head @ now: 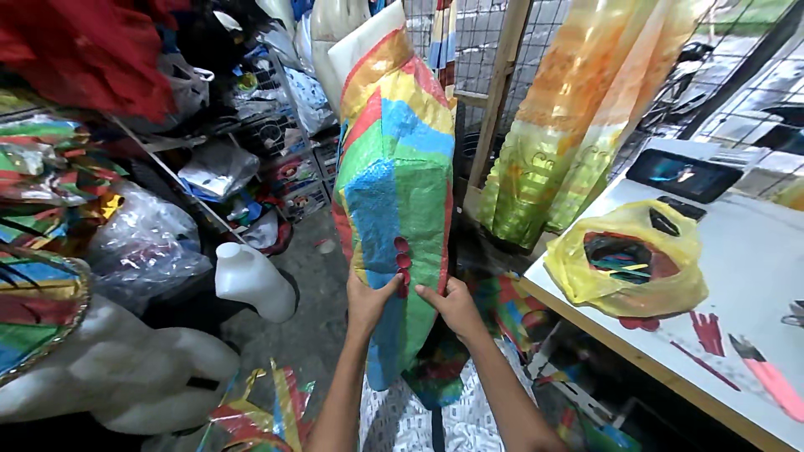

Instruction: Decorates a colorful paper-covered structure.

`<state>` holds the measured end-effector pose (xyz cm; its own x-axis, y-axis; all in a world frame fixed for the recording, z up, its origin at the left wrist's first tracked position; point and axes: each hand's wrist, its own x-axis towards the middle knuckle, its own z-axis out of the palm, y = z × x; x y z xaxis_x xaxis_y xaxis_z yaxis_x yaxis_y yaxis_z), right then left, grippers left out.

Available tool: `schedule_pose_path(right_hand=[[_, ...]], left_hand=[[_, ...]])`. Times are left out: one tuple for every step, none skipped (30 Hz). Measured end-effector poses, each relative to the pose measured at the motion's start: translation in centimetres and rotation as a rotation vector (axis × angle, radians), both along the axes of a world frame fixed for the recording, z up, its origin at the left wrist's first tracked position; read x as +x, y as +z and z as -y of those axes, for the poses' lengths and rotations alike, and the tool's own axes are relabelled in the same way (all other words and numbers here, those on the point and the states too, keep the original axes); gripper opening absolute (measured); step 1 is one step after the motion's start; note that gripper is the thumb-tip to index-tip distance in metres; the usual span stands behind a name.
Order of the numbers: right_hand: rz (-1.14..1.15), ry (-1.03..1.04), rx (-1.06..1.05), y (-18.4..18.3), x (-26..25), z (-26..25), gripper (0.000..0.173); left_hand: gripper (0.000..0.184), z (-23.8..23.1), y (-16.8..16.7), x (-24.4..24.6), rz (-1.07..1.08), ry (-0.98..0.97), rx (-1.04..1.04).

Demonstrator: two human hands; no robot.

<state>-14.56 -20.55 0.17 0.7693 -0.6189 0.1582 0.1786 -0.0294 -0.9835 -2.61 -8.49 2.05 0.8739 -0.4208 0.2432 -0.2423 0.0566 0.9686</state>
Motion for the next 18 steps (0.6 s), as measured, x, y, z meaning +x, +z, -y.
schedule_pose_path(right_hand=[[-0.003, -0.005, -0.004, -0.1, 0.1, 0.0, 0.022], [-0.005, -0.013, -0.013, -0.1, 0.1, 0.0, 0.022], [-0.008, -0.021, -0.024, -0.2, 0.1, 0.0, 0.022], [-0.015, -0.027, -0.038, -0.2, 0.1, 0.0, 0.022], [-0.022, -0.031, -0.055, -0.3, 0.1, 0.0, 0.022], [-0.025, -0.032, -0.068, -0.4, 0.1, 0.0, 0.022], [-0.027, -0.035, -0.077, -0.5, 0.1, 0.1, 0.022], [-0.032, -0.041, -0.083, -0.6, 0.1, 0.1, 0.022], [-0.043, -0.052, -0.083, -0.6, 0.2, 0.2, 0.023], [-0.061, -0.064, -0.073, -0.5, 0.2, 0.3, 0.024], [-0.074, -0.071, -0.057, -0.5, 0.1, 0.3, 0.025], [-0.076, -0.069, -0.038, -0.5, 0.0, 0.3, 0.026], [-0.069, -0.051, -0.013, -0.6, 0.0, 0.4, 0.027], [-0.059, -0.018, 0.019, -0.7, -0.1, 0.4, 0.03], [-0.066, 0.022, 0.052, -0.9, -0.1, 0.3, 0.033], [-0.089, 0.058, 0.076, -1.0, 0.0, 0.1, 0.034], [-0.114, 0.083, 0.095, -1.1, 0.0, 0.0, 0.035], [-0.128, 0.097, 0.105, -1.1, 0.0, -0.2, 0.033]], left_hand=[[0.088, 0.0, 0.0, 0.0, -0.001, 0.002, -0.001], [0.088, 0.1, 0.0, 0.0, -0.001, 0.004, 0.0], [0.088, 0.1, -0.1, 0.1, 0.001, 0.008, 0.0], [0.087, 0.1, -0.1, 0.1, 0.007, 0.013, 0.0], [0.087, 0.2, -0.1, 0.1, 0.009, 0.017, 0.0], [0.087, 0.2, -0.1, 0.1, 0.009, 0.021, -0.002], [0.088, 0.2, -0.1, 0.1, 0.01, 0.022, -0.002], [0.09, 0.1, -0.2, 0.1, 0.013, 0.023, 0.001], [0.094, 0.0, -0.3, 0.2, 0.019, 0.019, 0.011], [0.101, -0.4, -0.4, 0.4, 0.026, 0.002, 0.028], [0.11, -0.9, -0.6, 0.6, 0.03, -0.027, 0.05], [0.12, -1.4, -0.9, 0.8, 0.028, -0.063, 0.073], [0.127, -1.7, -1.3, 0.9, 0.023, -0.096, 0.098], [0.128, -2.0, -1.6, 0.8, 0.008, -0.117, 0.117], [0.122, -2.0, -1.8, 0.5, -0.006, -0.119, 0.128], [0.115, -2.0, -2.1, 0.3, -0.012, -0.109, 0.133], [0.108, -1.9, -2.2, 0.2, -0.009, -0.1, 0.129], [0.102, -1.8, -2.3, 0.1, 0.0, -0.094, 0.121]])
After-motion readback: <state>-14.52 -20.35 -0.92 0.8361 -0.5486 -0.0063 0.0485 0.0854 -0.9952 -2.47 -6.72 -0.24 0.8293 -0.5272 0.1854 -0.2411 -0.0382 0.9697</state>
